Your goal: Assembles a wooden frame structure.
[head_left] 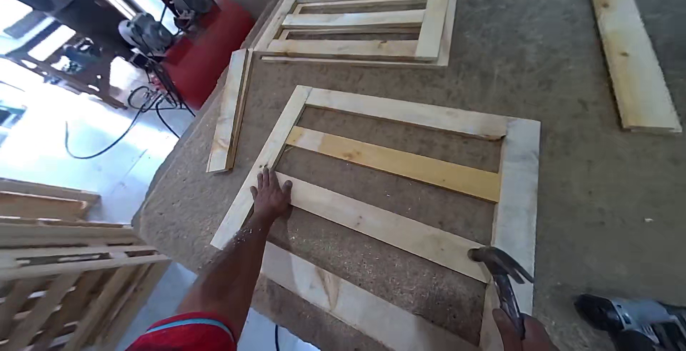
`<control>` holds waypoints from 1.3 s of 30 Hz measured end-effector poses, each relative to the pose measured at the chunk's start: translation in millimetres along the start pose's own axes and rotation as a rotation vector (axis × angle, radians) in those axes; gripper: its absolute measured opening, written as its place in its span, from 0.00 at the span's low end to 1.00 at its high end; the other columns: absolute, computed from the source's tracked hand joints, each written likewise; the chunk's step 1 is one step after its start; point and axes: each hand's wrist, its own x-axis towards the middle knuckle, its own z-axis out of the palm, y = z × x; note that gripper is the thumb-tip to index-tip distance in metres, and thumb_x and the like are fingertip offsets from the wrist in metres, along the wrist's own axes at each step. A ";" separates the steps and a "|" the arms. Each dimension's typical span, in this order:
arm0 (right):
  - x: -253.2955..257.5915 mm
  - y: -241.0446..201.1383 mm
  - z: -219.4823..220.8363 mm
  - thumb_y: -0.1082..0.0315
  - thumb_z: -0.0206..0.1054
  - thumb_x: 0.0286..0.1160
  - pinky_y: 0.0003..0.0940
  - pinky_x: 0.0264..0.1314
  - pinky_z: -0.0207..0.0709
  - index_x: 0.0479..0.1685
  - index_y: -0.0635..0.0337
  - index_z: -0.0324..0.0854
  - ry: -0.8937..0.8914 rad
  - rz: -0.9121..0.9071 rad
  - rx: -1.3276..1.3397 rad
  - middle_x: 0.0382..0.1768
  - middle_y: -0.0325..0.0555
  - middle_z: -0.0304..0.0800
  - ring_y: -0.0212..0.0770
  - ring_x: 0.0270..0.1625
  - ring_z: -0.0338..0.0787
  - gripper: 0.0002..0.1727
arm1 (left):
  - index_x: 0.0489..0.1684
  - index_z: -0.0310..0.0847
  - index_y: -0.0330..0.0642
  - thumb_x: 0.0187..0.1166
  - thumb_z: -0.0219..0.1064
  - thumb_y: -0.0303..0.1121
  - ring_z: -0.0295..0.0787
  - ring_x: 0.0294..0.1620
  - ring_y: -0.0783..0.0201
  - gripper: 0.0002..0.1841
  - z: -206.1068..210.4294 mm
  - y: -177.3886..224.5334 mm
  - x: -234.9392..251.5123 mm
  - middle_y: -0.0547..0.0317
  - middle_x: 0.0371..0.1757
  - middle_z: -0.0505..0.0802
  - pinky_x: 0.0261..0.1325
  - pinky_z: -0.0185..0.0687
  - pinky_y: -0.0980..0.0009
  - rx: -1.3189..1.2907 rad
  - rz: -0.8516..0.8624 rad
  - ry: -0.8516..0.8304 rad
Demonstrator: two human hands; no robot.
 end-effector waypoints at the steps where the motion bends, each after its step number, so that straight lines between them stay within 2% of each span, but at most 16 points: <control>1: 2.0 -5.2 -1.7 0.39 0.52 0.87 0.65 0.46 0.82 0.58 0.71 0.80 0.029 -0.035 0.023 0.39 0.65 0.90 0.64 0.42 0.92 0.37 | 0.97 0.42 0.44 0.81 0.32 0.73 0.34 0.99 0.47 0.51 -0.9 -2.6 0.0 0.52 0.99 0.47 0.91 0.34 0.30 -0.014 -0.001 -0.005; 6: 47.9 -58.0 -23.5 0.35 0.48 0.87 0.70 0.42 0.81 0.60 0.69 0.79 0.266 -0.105 0.040 0.36 0.67 0.89 0.68 0.41 0.91 0.39 | 0.97 0.42 0.45 0.80 0.31 0.74 0.34 0.99 0.47 0.51 1.4 -2.3 1.5 0.54 0.99 0.46 0.90 0.35 0.31 -0.003 -0.003 -0.011; 8: 82.2 -81.3 -25.7 0.38 0.49 0.90 0.74 0.47 0.79 0.61 0.70 0.76 0.257 -0.034 -0.002 0.40 0.72 0.88 0.74 0.46 0.90 0.37 | 0.97 0.41 0.45 0.80 0.30 0.73 0.34 0.99 0.47 0.51 2.2 -3.1 0.4 0.55 0.99 0.45 0.90 0.37 0.31 0.026 -0.014 -0.004; 11: 127.6 -97.8 -24.4 0.41 0.50 0.91 0.72 0.51 0.80 0.61 0.70 0.75 0.147 0.091 -0.109 0.44 0.72 0.88 0.73 0.52 0.90 0.34 | 0.98 0.41 0.45 0.79 0.31 0.74 0.34 0.99 0.49 0.51 -2.7 -2.0 0.4 0.55 0.99 0.45 0.91 0.37 0.33 0.035 -0.015 -0.035; 13: 132.2 -106.3 -31.0 0.43 0.50 0.92 0.72 0.52 0.80 0.58 0.71 0.77 0.125 0.092 -0.093 0.44 0.73 0.87 0.73 0.52 0.89 0.33 | 0.96 0.46 0.44 0.80 0.39 0.74 0.39 0.98 0.47 0.51 -20.4 -0.4 2.7 0.52 0.98 0.50 0.90 0.42 0.32 0.029 -0.011 -0.089; 16: 104.6 -106.3 -34.1 0.44 0.52 0.91 0.72 0.54 0.79 0.58 0.69 0.81 0.157 0.120 0.002 0.47 0.70 0.88 0.70 0.53 0.89 0.31 | 0.93 0.55 0.40 0.80 0.56 0.69 0.57 0.92 0.35 0.49 -48.2 0.6 -4.2 0.39 0.93 0.62 0.83 0.54 0.24 -0.009 0.037 -0.125; 18: 74.0 -90.1 -23.8 0.41 0.53 0.90 0.70 0.50 0.81 0.57 0.64 0.82 0.227 0.197 0.041 0.43 0.64 0.89 0.66 0.48 0.91 0.31 | 0.92 0.57 0.39 0.79 0.61 0.65 0.61 0.88 0.29 0.47 -40.0 0.0 -4.4 0.34 0.91 0.64 0.79 0.56 0.19 -0.068 0.083 -0.082; 20: 48.3 -70.2 -16.2 0.36 0.53 0.87 0.67 0.44 0.83 0.55 0.58 0.82 0.288 0.278 0.067 0.36 0.58 0.89 0.61 0.41 0.91 0.32 | 0.93 0.54 0.39 0.79 0.57 0.67 0.49 0.93 0.30 0.49 -18.8 -10.0 0.6 0.35 0.93 0.59 0.81 0.42 0.16 -0.157 0.105 -0.004; 22: 38.3 -43.6 -19.7 0.35 0.55 0.85 0.66 0.45 0.83 0.59 0.57 0.83 0.335 0.348 0.032 0.38 0.59 0.91 0.62 0.44 0.92 0.33 | 0.94 0.51 0.38 0.80 0.53 0.69 0.40 0.96 0.32 0.50 -10.2 -9.0 4.5 0.36 0.95 0.54 0.84 0.33 0.17 -0.202 0.082 0.035; 25: 50.6 3.0 -46.8 0.39 0.58 0.86 0.73 0.49 0.81 0.64 0.58 0.82 0.409 0.422 -0.039 0.45 0.64 0.92 0.69 0.50 0.92 0.31 | 0.94 0.49 0.37 0.81 0.49 0.70 0.38 0.96 0.34 0.50 -3.6 -4.5 6.1 0.37 0.96 0.51 0.85 0.35 0.20 -0.176 0.021 0.039; 29: 96.7 63.3 -99.6 0.44 0.59 0.86 0.77 0.48 0.80 0.65 0.60 0.81 0.475 0.440 -0.116 0.47 0.69 0.91 0.73 0.50 0.91 0.28 | 0.95 0.48 0.38 0.81 0.48 0.70 0.39 0.96 0.36 0.51 -2.4 -3.7 9.2 0.38 0.96 0.51 0.85 0.35 0.21 -0.152 0.002 0.015; 31: 105.9 88.4 -115.6 0.49 0.59 0.87 0.76 0.54 0.79 0.67 0.61 0.81 0.509 0.397 -0.146 0.54 0.68 0.90 0.72 0.57 0.90 0.25 | 0.94 0.48 0.36 0.81 0.49 0.69 0.40 0.96 0.34 0.51 -4.7 -2.8 14.6 0.36 0.95 0.51 0.84 0.37 0.20 -0.141 -0.008 -0.021; 33: 91.5 99.0 -118.6 0.54 0.56 0.90 0.73 0.69 0.75 0.70 0.62 0.81 0.539 0.334 -0.156 0.66 0.68 0.84 0.70 0.70 0.83 0.24 | 0.93 0.51 0.33 0.83 0.52 0.67 0.43 0.95 0.32 0.49 -10.1 2.0 16.0 0.31 0.94 0.53 0.84 0.39 0.19 -0.127 -0.039 -0.066; 36: 46.2 103.1 -88.7 0.63 0.57 0.87 0.71 0.69 0.76 0.69 0.63 0.81 0.504 0.347 -0.204 0.67 0.68 0.83 0.70 0.71 0.82 0.19 | 0.87 0.61 0.29 0.82 0.60 0.62 0.49 0.92 0.27 0.45 -23.8 33.6 2.4 0.24 0.91 0.57 0.84 0.47 0.23 -0.092 0.008 -0.081; 37: 34.3 109.5 -71.4 0.66 0.62 0.81 0.71 0.72 0.74 0.71 0.62 0.79 0.477 0.343 -0.235 0.68 0.68 0.82 0.70 0.72 0.81 0.21 | 0.86 0.63 0.30 0.82 0.63 0.58 0.51 0.91 0.26 0.43 -24.7 49.6 -6.5 0.25 0.90 0.59 0.85 0.50 0.25 -0.100 0.082 -0.066; 39: 23.9 125.5 -41.9 0.63 0.71 0.72 0.69 0.83 0.62 0.83 0.60 0.70 0.424 0.315 -0.295 0.74 0.67 0.78 0.69 0.77 0.77 0.35 | 0.87 0.62 0.30 0.83 0.65 0.51 0.50 0.92 0.25 0.40 -23.1 89.4 -29.9 0.25 0.91 0.59 0.86 0.50 0.26 -0.121 0.299 -0.101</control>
